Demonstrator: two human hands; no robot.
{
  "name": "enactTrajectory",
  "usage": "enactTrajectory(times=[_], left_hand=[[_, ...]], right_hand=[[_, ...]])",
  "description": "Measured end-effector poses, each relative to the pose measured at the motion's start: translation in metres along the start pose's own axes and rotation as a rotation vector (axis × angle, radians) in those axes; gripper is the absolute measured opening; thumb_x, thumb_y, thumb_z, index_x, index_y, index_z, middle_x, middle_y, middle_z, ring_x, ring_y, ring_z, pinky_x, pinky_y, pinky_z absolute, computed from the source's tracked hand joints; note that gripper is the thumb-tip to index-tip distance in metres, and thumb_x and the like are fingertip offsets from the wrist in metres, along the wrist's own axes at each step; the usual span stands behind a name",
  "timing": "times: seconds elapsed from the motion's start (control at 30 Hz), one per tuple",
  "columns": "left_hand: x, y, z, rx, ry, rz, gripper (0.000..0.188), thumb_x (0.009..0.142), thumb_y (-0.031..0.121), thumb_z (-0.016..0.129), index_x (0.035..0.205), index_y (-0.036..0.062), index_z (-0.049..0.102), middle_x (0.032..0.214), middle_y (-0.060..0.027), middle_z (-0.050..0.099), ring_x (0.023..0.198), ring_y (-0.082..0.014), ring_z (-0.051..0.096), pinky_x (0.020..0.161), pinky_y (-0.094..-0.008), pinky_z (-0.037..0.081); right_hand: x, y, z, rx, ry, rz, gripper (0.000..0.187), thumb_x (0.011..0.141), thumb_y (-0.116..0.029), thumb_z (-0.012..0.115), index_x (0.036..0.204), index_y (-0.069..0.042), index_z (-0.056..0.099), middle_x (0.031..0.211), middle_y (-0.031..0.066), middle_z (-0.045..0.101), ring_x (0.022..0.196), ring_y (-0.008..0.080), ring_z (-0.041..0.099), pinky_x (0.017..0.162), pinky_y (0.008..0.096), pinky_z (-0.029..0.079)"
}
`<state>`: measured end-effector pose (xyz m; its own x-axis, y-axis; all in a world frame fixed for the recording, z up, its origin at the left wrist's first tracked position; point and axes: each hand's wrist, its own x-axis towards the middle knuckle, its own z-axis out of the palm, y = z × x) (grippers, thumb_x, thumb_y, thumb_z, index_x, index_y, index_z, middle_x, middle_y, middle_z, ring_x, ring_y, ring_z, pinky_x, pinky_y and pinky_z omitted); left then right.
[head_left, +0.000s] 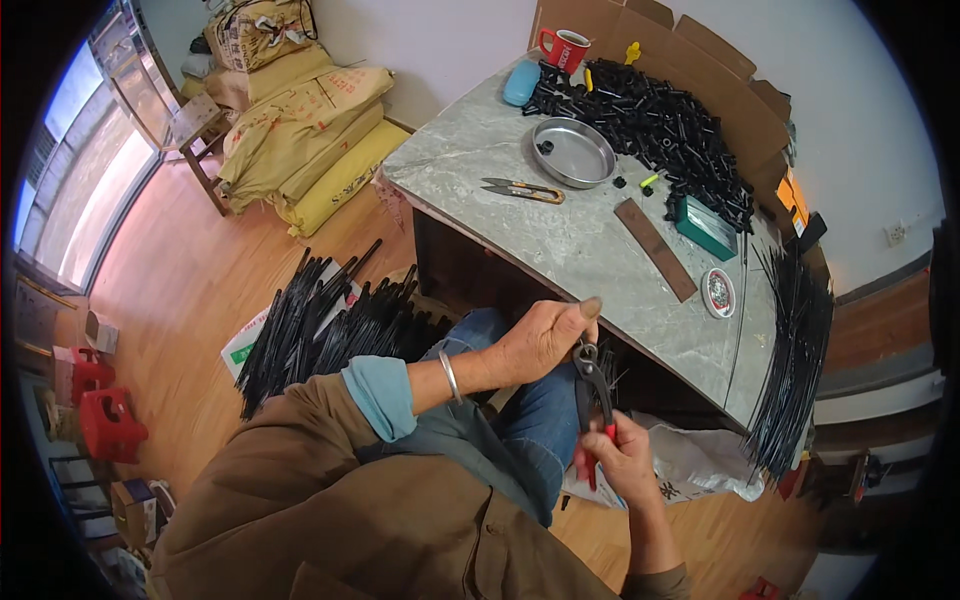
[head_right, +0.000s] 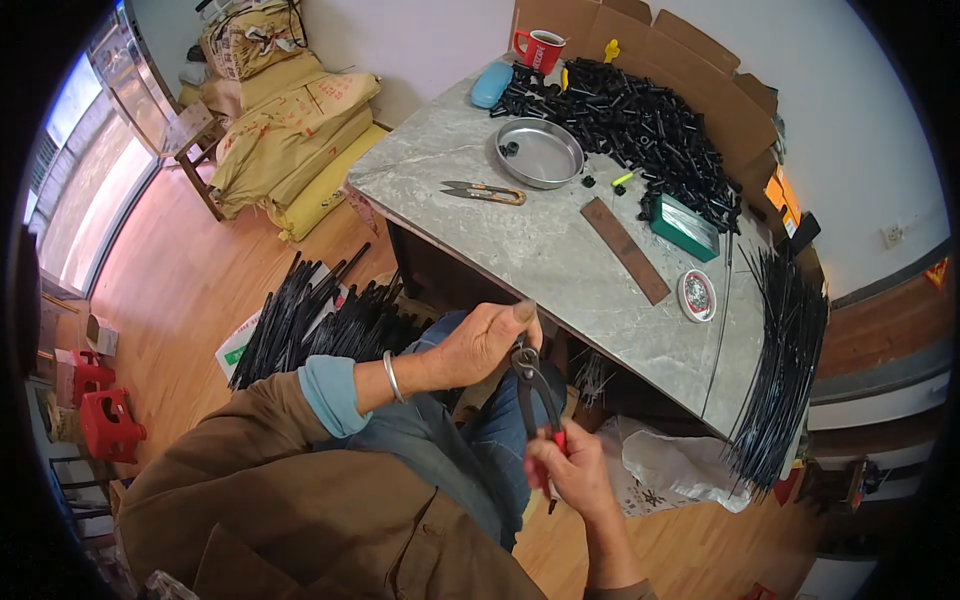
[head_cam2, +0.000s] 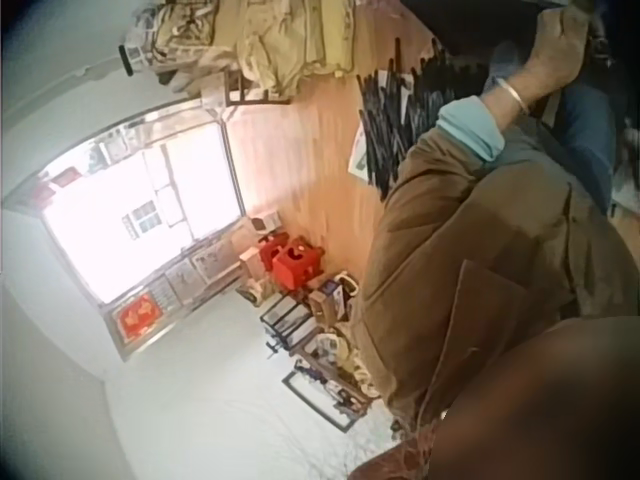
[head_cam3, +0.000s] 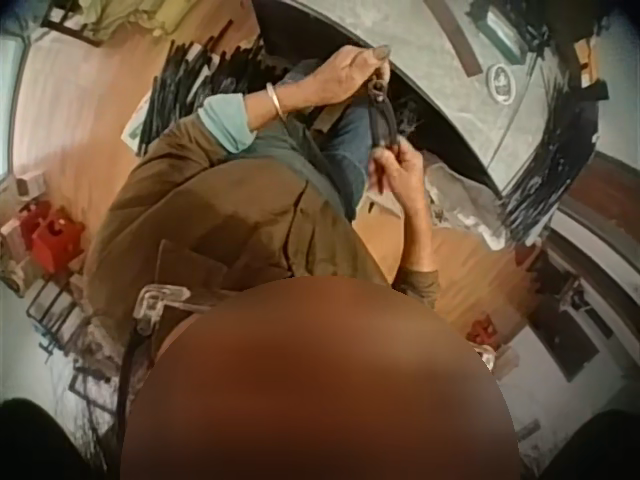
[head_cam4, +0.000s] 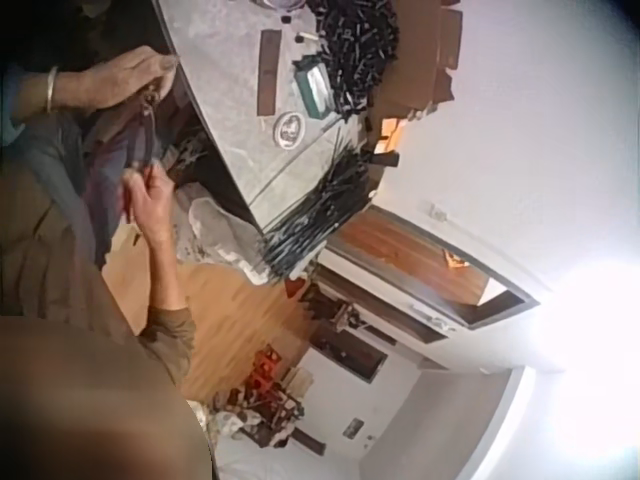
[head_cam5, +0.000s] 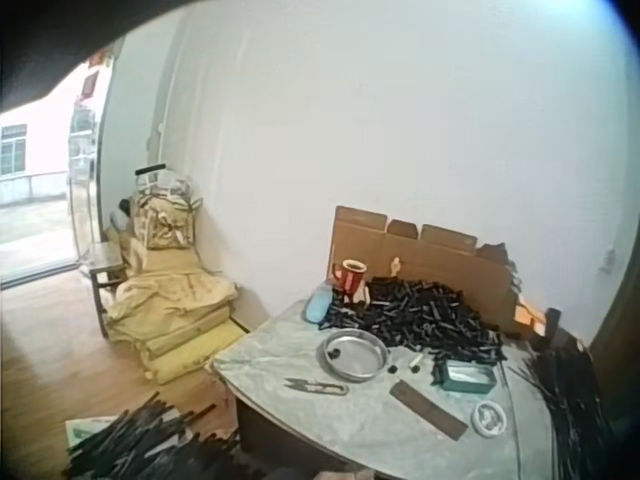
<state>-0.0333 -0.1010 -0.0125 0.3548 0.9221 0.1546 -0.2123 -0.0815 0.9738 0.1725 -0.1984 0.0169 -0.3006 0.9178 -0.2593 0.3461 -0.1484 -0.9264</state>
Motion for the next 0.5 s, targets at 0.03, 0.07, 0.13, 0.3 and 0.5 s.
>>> enactTrajectory(times=[0.03, 0.07, 0.13, 0.3, 0.5], left_hand=[[0.000, 0.001, 0.002, -0.005, -0.006, 0.000, 0.065, 0.099, 0.056, 0.033, 0.074, 0.0018, 0.058, 0.061, 0.0004, 0.047, 0.056, -0.0063, 0.042, 0.052, -0.0223, 0.034], [-0.001, 0.004, 0.005, -0.018, -0.002, -0.015, 0.064, 0.099, 0.055, 0.033, 0.074, 0.0017, 0.058, 0.061, 0.0004, 0.047, 0.056, -0.0065, 0.042, 0.052, -0.0226, 0.034], [-0.001, 0.007, 0.005, 0.021, 0.002, -0.025, 0.065, 0.099, 0.056, 0.032, 0.074, 0.0015, 0.058, 0.059, 0.0011, 0.046, 0.054, -0.0070, 0.041, 0.051, -0.0229, 0.034], [0.000, 0.006, 0.000, 0.014, 0.030, -0.031, 0.067, 0.098, 0.057, 0.032, 0.072, 0.0017, 0.058, 0.055, 0.0018, 0.043, 0.052, -0.0073, 0.041, 0.051, -0.0230, 0.034], [-0.004, 0.003, -0.001, 0.017, -0.034, -0.056, 0.067, 0.097, 0.058, 0.033, 0.073, 0.0008, 0.059, 0.055, 0.0013, 0.043, 0.053, -0.0074, 0.042, 0.051, -0.0235, 0.034]], right_hand=[[-0.006, 0.001, -0.002, 0.404, -0.166, 0.259, 0.014, 0.082, -0.006, 0.063, 0.089, 0.000, 0.052, 0.059, 0.0112, 0.059, 0.045, 0.0179, 0.057, 0.044, 0.0302, 0.047], [-0.009, 0.005, -0.006, 0.555, -0.320, 0.344, 0.017, 0.079, -0.006, 0.065, 0.085, -0.003, 0.049, 0.062, 0.0100, 0.058, 0.043, 0.0165, 0.057, 0.042, 0.0299, 0.047], [-0.001, -0.006, -0.011, 0.297, -0.314, 0.357, 0.019, 0.079, -0.006, 0.066, 0.087, -0.003, 0.050, 0.066, 0.0101, 0.059, 0.045, 0.0159, 0.057, 0.043, 0.0294, 0.047], [0.017, -0.025, -0.008, -0.640, 0.211, -0.400, 0.019, 0.082, -0.002, 0.062, 0.096, -0.001, 0.051, 0.084, 0.0092, 0.063, 0.062, 0.0163, 0.059, 0.054, 0.0287, 0.049], [-0.001, -0.002, -0.009, 0.458, -0.218, 0.286, 0.015, 0.084, -0.008, 0.062, 0.093, -0.001, 0.051, 0.064, 0.0111, 0.058, 0.045, 0.0165, 0.056, 0.043, 0.0274, 0.044]])
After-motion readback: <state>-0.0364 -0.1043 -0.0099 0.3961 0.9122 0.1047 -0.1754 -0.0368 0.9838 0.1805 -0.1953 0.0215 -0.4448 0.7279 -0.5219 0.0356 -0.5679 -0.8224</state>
